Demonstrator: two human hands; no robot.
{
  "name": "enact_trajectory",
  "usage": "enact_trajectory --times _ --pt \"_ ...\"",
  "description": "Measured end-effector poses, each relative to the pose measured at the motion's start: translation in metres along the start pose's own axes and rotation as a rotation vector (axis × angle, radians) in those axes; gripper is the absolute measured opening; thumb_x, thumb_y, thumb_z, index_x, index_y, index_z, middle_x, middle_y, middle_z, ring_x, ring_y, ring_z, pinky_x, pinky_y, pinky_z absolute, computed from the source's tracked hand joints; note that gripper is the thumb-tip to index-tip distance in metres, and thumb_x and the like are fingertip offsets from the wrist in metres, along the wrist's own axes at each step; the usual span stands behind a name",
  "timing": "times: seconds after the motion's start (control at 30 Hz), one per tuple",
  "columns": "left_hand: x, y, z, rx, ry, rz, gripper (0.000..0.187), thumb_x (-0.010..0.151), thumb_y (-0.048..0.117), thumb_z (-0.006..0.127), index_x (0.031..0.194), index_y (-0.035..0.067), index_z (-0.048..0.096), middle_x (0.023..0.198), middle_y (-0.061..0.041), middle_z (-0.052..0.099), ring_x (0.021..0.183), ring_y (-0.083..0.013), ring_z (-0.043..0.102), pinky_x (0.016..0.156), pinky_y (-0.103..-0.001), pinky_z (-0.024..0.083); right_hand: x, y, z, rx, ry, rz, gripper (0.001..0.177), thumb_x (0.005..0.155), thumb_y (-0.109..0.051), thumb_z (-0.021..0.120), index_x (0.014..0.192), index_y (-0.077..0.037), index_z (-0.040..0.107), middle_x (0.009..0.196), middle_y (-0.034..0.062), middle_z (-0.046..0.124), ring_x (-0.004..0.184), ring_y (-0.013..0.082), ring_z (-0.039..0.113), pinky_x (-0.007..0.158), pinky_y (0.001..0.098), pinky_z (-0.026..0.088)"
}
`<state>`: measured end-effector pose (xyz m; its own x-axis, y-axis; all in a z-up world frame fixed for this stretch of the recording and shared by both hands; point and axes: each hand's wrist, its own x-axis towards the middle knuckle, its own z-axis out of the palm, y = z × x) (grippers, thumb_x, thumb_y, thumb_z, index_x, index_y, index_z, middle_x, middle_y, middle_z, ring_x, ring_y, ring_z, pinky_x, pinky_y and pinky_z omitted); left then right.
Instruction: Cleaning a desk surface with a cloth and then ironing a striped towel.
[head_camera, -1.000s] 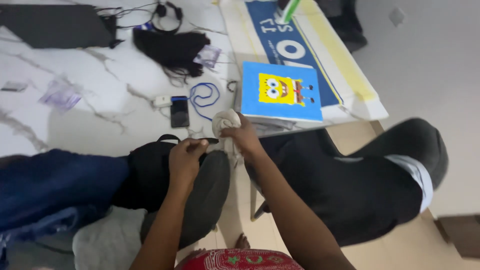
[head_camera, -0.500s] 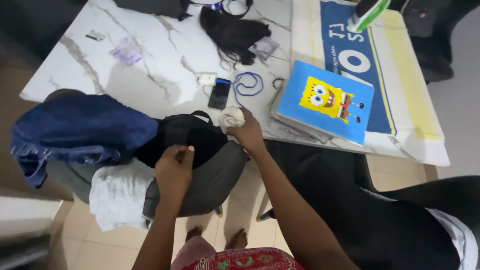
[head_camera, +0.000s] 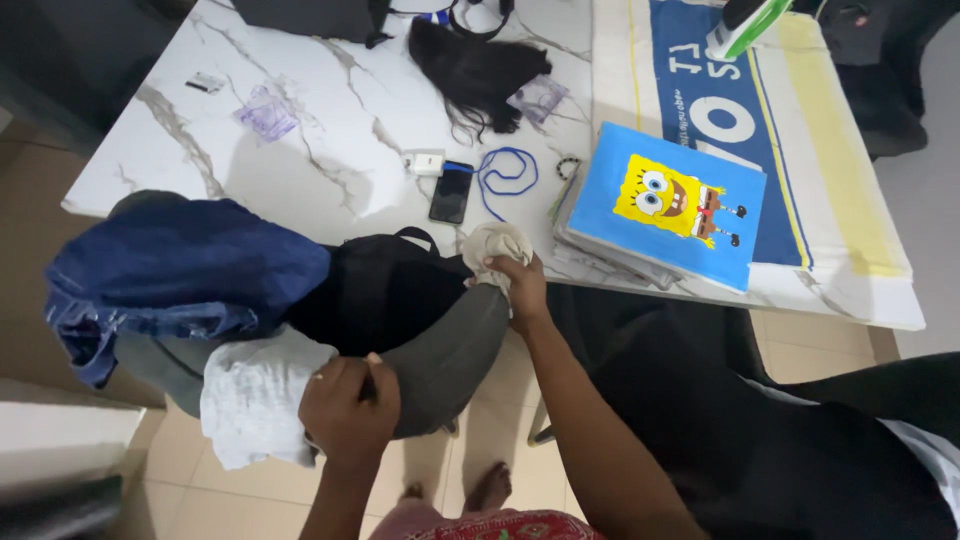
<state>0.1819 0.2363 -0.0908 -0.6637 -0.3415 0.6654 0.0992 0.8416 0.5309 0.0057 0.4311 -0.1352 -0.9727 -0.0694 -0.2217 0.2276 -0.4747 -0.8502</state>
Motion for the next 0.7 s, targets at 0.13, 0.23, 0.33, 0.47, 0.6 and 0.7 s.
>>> enact_trajectory --times 0.13,0.23,0.33,0.47,0.6,0.7 --pt "0.012 0.006 -0.011 -0.078 0.07 0.148 0.014 0.083 0.001 0.066 0.071 0.004 0.059 0.073 -0.011 0.062 0.063 -0.0291 0.059 0.058 -0.038 0.047 0.004 0.01 0.002 0.052 0.063 -0.009 0.039 0.075 -0.001 0.067 0.113 0.007 0.06 0.087 0.0206 0.069 0.066 0.035 0.072 0.059 0.0448 0.063" --pt "0.012 -0.004 -0.014 -0.132 0.098 0.179 0.013 0.086 0.001 0.063 0.074 0.003 0.058 0.075 -0.01 0.059 0.066 -0.0281 0.059 0.06 -0.038 0.048 -0.001 0.008 0.013 0.034 0.064 -0.038 0.038 0.074 0.0 0.068 0.111 0.01 0.063 0.087 0.0198 0.07 0.067 0.0315 0.071 0.06 0.044 0.064" --pt "0.007 -0.033 -0.017 -0.06 0.102 0.168 0.027 0.085 0.002 0.066 0.063 0.006 0.052 0.064 -0.008 0.056 0.053 -0.0258 0.053 0.052 -0.038 0.042 -0.007 0.015 0.03 0.035 0.042 -0.015 0.039 0.073 -0.002 0.067 0.111 0.005 0.063 0.086 0.0161 0.069 0.063 0.0295 0.069 0.057 0.0412 0.062" --pt "0.015 -0.069 -0.046 0.067 0.122 0.096 0.027 0.088 0.002 0.068 0.065 0.005 0.054 0.061 -0.01 0.051 0.052 -0.0276 0.05 0.052 -0.04 0.038 -0.013 0.064 0.051 0.077 0.068 -0.057 0.036 0.077 0.001 0.068 0.111 0.012 0.062 0.089 0.018 0.069 0.068 0.0279 0.07 0.061 0.0406 0.061" --pt "0.023 -0.121 -0.077 0.127 0.083 0.0 0.027 0.097 0.008 0.07 0.073 0.006 0.056 0.073 -0.01 0.057 0.057 -0.0282 0.054 0.056 -0.038 0.042 -0.033 0.099 0.093 0.102 0.042 -0.091 0.038 0.079 0.001 0.066 0.116 0.008 0.063 0.092 0.0177 0.071 0.07 0.0281 0.071 0.061 0.0381 0.061" --pt "0.028 -0.159 -0.102 0.141 0.046 -0.063 0.03 0.097 0.012 0.071 0.071 0.004 0.059 0.071 -0.01 0.06 0.059 -0.0284 0.057 0.058 -0.038 0.044 -0.06 0.117 0.127 0.046 0.091 -0.098 0.04 0.079 0.001 0.066 0.119 0.003 0.064 0.1 0.0149 0.072 0.082 0.0251 0.073 0.066 0.0361 0.062"
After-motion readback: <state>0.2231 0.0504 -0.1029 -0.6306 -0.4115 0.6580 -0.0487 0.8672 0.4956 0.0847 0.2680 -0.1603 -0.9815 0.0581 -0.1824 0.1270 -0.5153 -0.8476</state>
